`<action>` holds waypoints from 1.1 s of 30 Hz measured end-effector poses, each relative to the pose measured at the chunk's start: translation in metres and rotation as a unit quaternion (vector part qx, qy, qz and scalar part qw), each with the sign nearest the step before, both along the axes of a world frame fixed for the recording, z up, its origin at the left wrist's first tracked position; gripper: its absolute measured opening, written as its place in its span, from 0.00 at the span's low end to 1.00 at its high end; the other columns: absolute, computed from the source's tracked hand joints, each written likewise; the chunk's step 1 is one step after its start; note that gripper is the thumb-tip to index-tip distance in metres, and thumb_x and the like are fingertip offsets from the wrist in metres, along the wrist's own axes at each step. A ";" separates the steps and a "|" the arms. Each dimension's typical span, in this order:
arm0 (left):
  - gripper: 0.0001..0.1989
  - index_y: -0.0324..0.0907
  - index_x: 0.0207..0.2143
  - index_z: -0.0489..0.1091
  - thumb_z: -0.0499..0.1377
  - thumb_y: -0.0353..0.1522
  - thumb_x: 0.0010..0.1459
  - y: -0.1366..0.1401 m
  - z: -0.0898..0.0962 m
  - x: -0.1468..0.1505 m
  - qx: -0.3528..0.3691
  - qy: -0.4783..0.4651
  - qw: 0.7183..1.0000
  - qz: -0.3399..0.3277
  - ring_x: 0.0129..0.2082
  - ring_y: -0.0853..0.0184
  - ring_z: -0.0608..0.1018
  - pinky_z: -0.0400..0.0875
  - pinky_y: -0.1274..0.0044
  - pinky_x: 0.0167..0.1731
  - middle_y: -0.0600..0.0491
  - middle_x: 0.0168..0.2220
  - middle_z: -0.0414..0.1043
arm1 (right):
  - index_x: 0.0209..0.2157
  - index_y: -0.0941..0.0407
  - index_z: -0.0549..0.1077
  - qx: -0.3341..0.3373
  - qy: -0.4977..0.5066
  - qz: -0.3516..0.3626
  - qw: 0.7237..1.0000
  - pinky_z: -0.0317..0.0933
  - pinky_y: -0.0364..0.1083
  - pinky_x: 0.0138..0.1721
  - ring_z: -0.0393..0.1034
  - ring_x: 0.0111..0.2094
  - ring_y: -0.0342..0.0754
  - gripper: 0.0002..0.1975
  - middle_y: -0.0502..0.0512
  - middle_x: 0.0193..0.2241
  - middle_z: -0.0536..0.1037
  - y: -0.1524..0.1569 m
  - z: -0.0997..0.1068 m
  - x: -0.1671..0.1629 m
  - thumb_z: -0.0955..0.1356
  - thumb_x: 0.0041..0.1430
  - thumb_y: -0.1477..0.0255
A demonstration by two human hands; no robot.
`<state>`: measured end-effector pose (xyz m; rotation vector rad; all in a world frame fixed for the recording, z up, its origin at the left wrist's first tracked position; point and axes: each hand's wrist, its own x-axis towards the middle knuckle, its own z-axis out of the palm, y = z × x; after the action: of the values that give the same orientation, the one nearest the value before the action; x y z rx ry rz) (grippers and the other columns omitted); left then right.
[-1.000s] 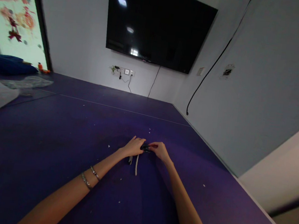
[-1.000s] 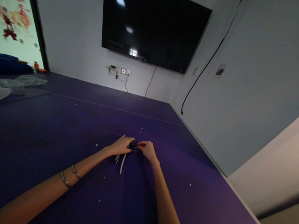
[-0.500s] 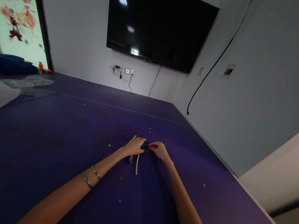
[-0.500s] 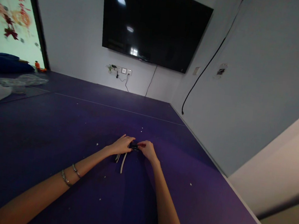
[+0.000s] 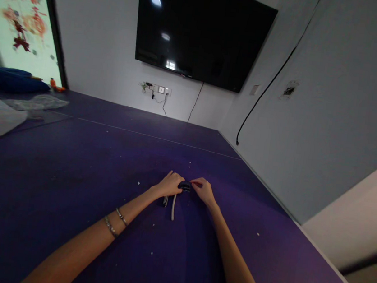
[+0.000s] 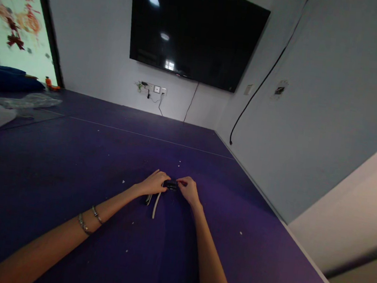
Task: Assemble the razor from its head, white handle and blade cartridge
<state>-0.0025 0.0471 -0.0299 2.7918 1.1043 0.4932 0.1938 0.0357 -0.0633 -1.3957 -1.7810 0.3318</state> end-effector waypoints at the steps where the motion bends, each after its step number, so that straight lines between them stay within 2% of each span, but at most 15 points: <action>1: 0.13 0.42 0.39 0.71 0.56 0.32 0.49 -0.001 0.001 0.000 -0.001 0.001 1.000 -0.003 0.47 0.60 0.70 0.54 0.63 0.53 0.49 0.40 0.73 | 0.31 0.56 0.77 0.002 0.001 0.001 1.000 0.63 0.45 0.39 0.70 0.34 0.46 0.11 0.55 0.31 0.76 0.000 -0.002 0.000 0.64 0.48 0.75; 3: 0.11 0.42 0.36 0.72 0.56 0.32 0.49 -0.001 0.001 -0.001 -0.005 -0.002 1.000 -0.006 0.46 0.60 0.70 0.53 0.63 0.53 0.50 0.40 0.73 | 0.30 0.56 0.77 0.002 0.004 -0.002 1.000 0.63 0.45 0.38 0.70 0.34 0.46 0.11 0.55 0.31 0.76 0.000 -0.004 0.000 0.64 0.48 0.75; 9: 0.12 0.44 0.37 0.73 0.57 0.32 0.49 -0.001 0.000 -0.001 -0.007 -0.007 1.000 -0.006 0.47 0.61 0.70 0.52 0.63 0.54 0.51 0.41 0.73 | 0.30 0.55 0.77 -0.012 0.017 -0.019 1.000 0.63 0.44 0.38 0.70 0.33 0.45 0.11 0.53 0.31 0.77 0.001 -0.009 0.002 0.64 0.47 0.76; 16: 0.11 0.43 0.37 0.73 0.56 0.32 0.49 -0.004 0.004 -0.001 -0.004 -0.011 1.000 -0.007 0.45 0.62 0.71 0.55 0.65 0.52 0.51 0.39 0.73 | 0.30 0.56 0.77 -0.001 0.013 -0.018 1.000 0.63 0.44 0.39 0.70 0.34 0.46 0.11 0.54 0.31 0.77 0.001 -0.009 0.001 0.63 0.47 0.75; 21: 0.14 0.43 0.40 0.71 0.57 0.32 0.49 -0.006 0.006 0.000 -0.004 -0.007 1.000 0.000 0.46 0.61 0.70 0.56 0.66 0.52 0.50 0.41 0.72 | 0.29 0.55 0.77 -0.001 0.010 -0.026 1.000 0.63 0.44 0.39 0.70 0.34 0.46 0.12 0.54 0.31 0.78 -0.001 -0.007 0.001 0.63 0.47 0.75; 26: 0.17 0.43 0.42 0.69 0.58 0.33 0.48 -0.011 0.022 -0.003 0.014 -0.017 1.000 0.001 0.47 0.60 0.68 0.60 0.68 0.49 0.49 0.43 0.70 | 0.29 0.55 0.77 0.003 0.039 -0.039 0.998 0.63 0.44 0.39 0.71 0.34 0.47 0.12 0.53 0.31 0.78 -0.001 -0.006 0.002 0.62 0.47 0.74; 29: 0.13 0.41 0.39 0.69 0.56 0.32 0.49 -0.018 0.040 -0.008 0.024 -0.032 0.998 0.057 0.43 0.61 0.71 0.66 0.72 0.41 0.48 0.40 0.71 | 0.28 0.56 0.77 -0.001 0.079 -0.050 0.996 0.63 0.45 0.40 0.72 0.34 0.48 0.12 0.54 0.31 0.79 -0.001 -0.005 0.003 0.62 0.47 0.72; 33: 0.09 0.41 0.34 0.70 0.54 0.32 0.51 -0.029 0.053 -0.016 -0.026 0.024 0.987 0.155 0.35 0.61 0.75 0.69 0.72 0.33 0.48 0.34 0.73 | 0.28 0.57 0.77 -0.016 0.115 -0.069 0.991 0.63 0.45 0.41 0.72 0.35 0.48 0.12 0.54 0.31 0.79 -0.002 -0.005 0.005 0.62 0.46 0.71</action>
<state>-0.0186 0.0182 0.0228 2.6092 1.5499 0.4177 0.1987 0.0341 -0.0678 -1.4327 -1.4913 0.4302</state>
